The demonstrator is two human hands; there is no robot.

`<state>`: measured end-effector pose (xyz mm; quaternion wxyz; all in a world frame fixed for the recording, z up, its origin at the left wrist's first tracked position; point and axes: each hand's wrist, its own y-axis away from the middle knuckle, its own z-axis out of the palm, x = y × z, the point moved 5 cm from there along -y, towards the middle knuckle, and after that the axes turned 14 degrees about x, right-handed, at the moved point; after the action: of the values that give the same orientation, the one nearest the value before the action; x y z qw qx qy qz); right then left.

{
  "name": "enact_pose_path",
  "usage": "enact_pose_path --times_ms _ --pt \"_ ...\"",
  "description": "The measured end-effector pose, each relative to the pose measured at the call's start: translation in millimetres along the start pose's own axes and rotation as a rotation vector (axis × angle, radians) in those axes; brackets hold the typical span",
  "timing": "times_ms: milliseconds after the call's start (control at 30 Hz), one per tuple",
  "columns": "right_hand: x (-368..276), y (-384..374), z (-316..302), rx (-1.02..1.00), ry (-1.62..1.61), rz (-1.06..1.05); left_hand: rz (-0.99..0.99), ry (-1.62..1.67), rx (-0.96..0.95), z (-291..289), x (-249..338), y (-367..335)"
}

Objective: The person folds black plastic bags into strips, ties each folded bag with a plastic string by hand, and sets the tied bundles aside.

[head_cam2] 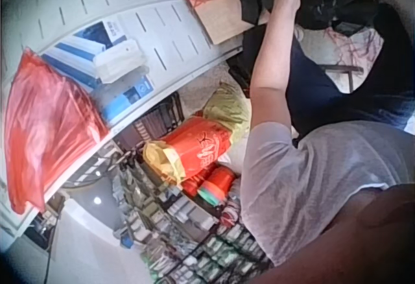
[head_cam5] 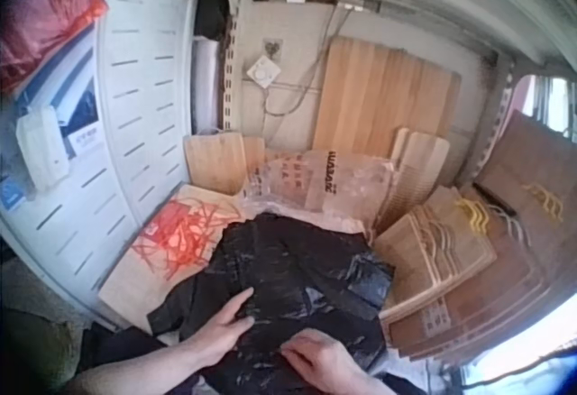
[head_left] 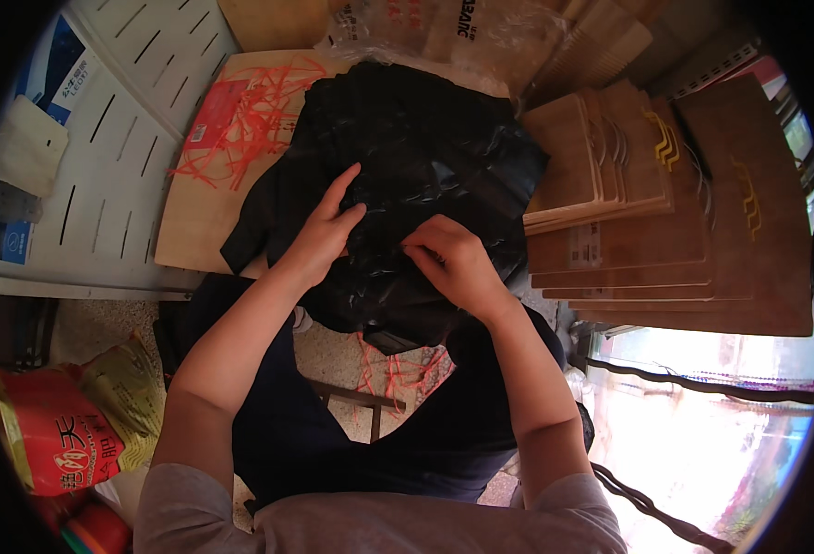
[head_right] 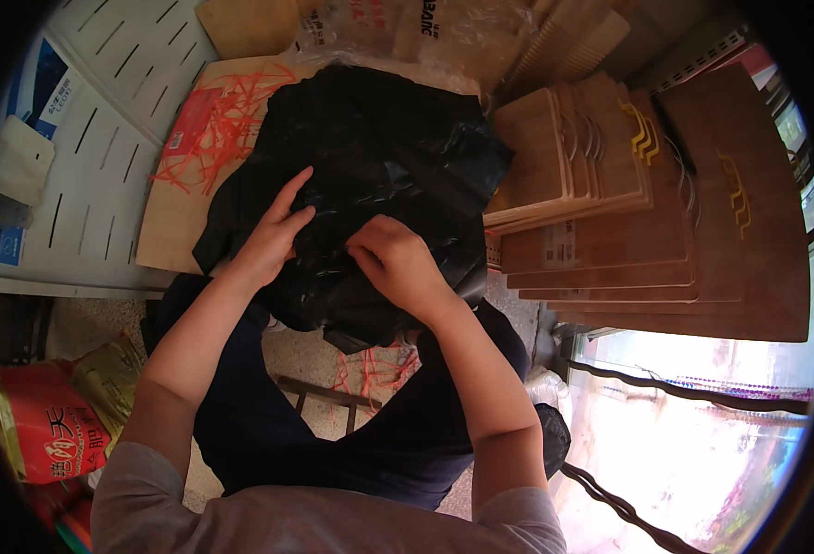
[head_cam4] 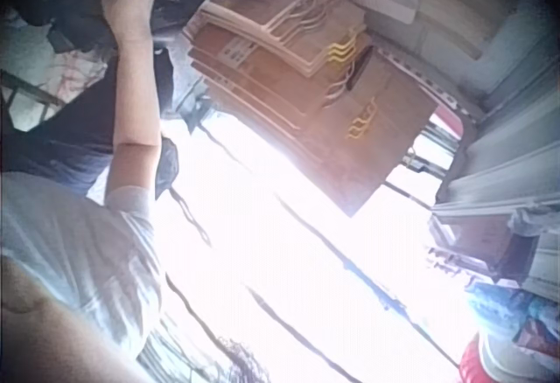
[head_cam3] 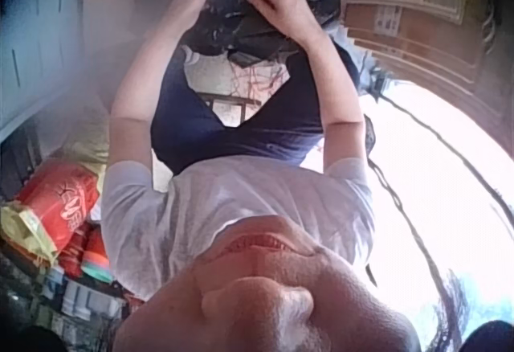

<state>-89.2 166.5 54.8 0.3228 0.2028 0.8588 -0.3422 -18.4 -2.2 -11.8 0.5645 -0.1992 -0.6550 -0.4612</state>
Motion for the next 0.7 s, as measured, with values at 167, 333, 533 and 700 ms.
enact_pose_path --times_ms 167,333,533,700 --pt "8 -4 -7 0.04 -0.023 0.228 -0.014 0.039 0.121 0 9 7" --pt "60 -6 -41 0.38 -0.526 0.688 -0.035 -0.059 0.065 -2 10 9" --pt "131 10 -119 0.983 -0.731 0.836 -0.004 -0.094 0.032 -2 10 8" --pt "141 11 -107 0.865 -0.691 0.857 -0.003 -0.019 0.026 1 4 5"
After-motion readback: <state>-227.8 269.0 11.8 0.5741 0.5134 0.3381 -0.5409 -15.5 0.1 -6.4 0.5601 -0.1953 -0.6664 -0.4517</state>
